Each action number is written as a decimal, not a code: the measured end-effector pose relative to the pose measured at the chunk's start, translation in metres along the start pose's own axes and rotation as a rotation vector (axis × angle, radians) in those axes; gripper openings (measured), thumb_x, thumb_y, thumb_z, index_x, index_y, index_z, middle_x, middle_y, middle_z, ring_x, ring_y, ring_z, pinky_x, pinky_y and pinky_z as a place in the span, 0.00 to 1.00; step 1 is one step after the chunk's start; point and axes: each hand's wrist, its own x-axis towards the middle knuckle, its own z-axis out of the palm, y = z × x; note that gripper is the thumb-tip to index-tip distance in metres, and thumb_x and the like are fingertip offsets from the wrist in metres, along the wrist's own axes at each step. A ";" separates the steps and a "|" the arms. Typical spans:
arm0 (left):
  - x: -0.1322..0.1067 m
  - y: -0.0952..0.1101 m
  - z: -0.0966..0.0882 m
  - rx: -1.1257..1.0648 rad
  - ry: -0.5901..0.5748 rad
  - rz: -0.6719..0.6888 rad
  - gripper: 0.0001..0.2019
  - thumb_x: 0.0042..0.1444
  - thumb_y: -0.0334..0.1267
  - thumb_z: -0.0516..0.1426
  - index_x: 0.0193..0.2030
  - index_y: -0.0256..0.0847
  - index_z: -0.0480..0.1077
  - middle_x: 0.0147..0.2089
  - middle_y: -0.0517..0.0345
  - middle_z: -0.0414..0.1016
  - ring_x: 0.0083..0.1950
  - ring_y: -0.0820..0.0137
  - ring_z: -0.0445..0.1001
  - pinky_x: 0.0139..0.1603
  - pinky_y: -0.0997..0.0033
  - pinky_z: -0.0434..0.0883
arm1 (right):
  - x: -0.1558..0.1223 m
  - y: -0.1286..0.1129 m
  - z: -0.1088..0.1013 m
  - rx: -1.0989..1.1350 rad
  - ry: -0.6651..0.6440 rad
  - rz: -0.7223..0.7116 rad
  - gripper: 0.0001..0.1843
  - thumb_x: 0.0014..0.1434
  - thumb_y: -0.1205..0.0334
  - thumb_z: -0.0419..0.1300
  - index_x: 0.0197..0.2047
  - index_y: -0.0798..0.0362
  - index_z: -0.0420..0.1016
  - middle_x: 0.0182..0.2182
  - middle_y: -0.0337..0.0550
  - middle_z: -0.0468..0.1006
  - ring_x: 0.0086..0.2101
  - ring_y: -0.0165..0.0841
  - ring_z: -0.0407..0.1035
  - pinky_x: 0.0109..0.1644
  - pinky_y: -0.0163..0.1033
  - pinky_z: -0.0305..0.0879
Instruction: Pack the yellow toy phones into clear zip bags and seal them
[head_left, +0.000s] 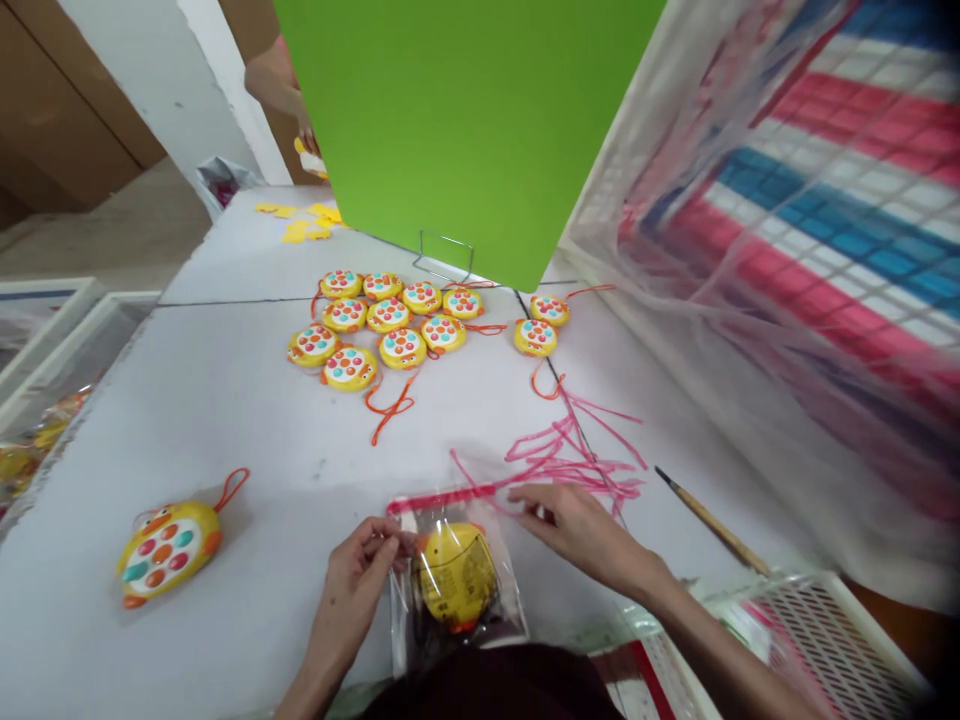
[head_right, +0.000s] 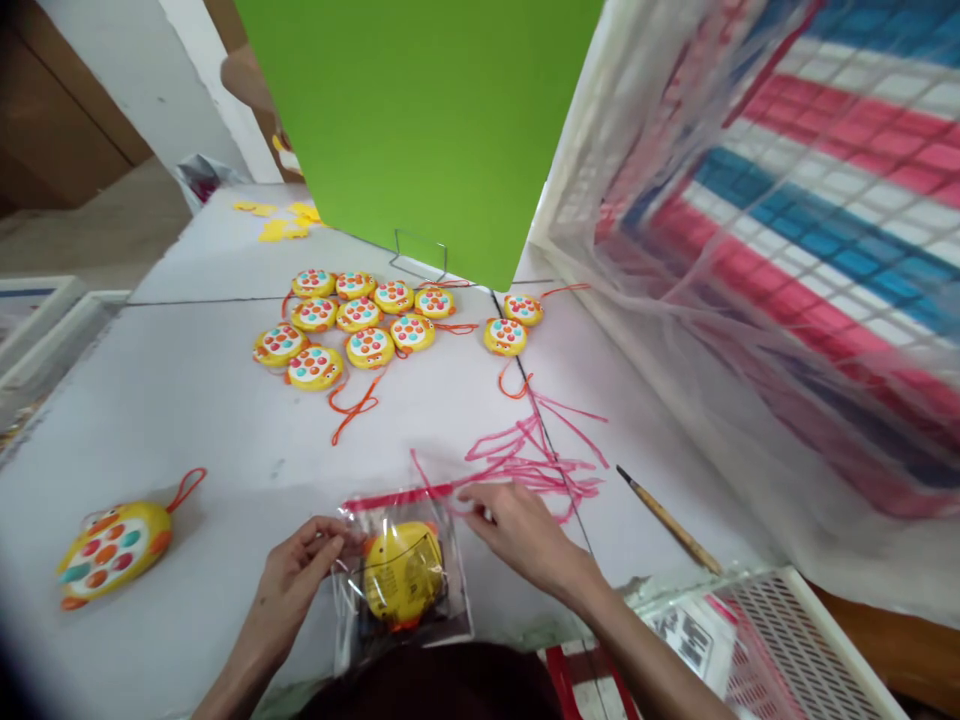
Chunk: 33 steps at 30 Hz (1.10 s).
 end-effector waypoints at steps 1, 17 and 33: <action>-0.001 0.000 0.001 -0.010 -0.006 0.003 0.08 0.54 0.42 0.54 0.33 0.39 0.68 0.35 0.55 0.77 0.38 0.66 0.74 0.37 0.71 0.68 | 0.009 -0.004 0.002 -0.040 0.065 -0.019 0.17 0.56 0.68 0.50 0.47 0.51 0.72 0.39 0.46 0.76 0.35 0.35 0.71 0.38 0.38 0.65; -0.004 0.002 0.002 -0.169 -0.080 -0.019 0.09 0.52 0.43 0.56 0.32 0.39 0.67 0.37 0.53 0.77 0.40 0.66 0.73 0.41 0.70 0.68 | -0.014 0.017 -0.036 0.214 0.354 -0.017 0.10 0.58 0.60 0.51 0.36 0.52 0.72 0.31 0.45 0.75 0.30 0.32 0.69 0.33 0.35 0.65; -0.007 -0.005 -0.005 -0.173 -0.037 -0.043 0.10 0.52 0.45 0.56 0.33 0.41 0.65 0.37 0.54 0.78 0.39 0.65 0.75 0.43 0.67 0.69 | 0.054 0.012 0.041 0.792 -0.129 0.001 0.05 0.47 0.64 0.60 0.29 0.57 0.71 0.20 0.33 0.68 0.22 0.24 0.60 0.26 0.29 0.55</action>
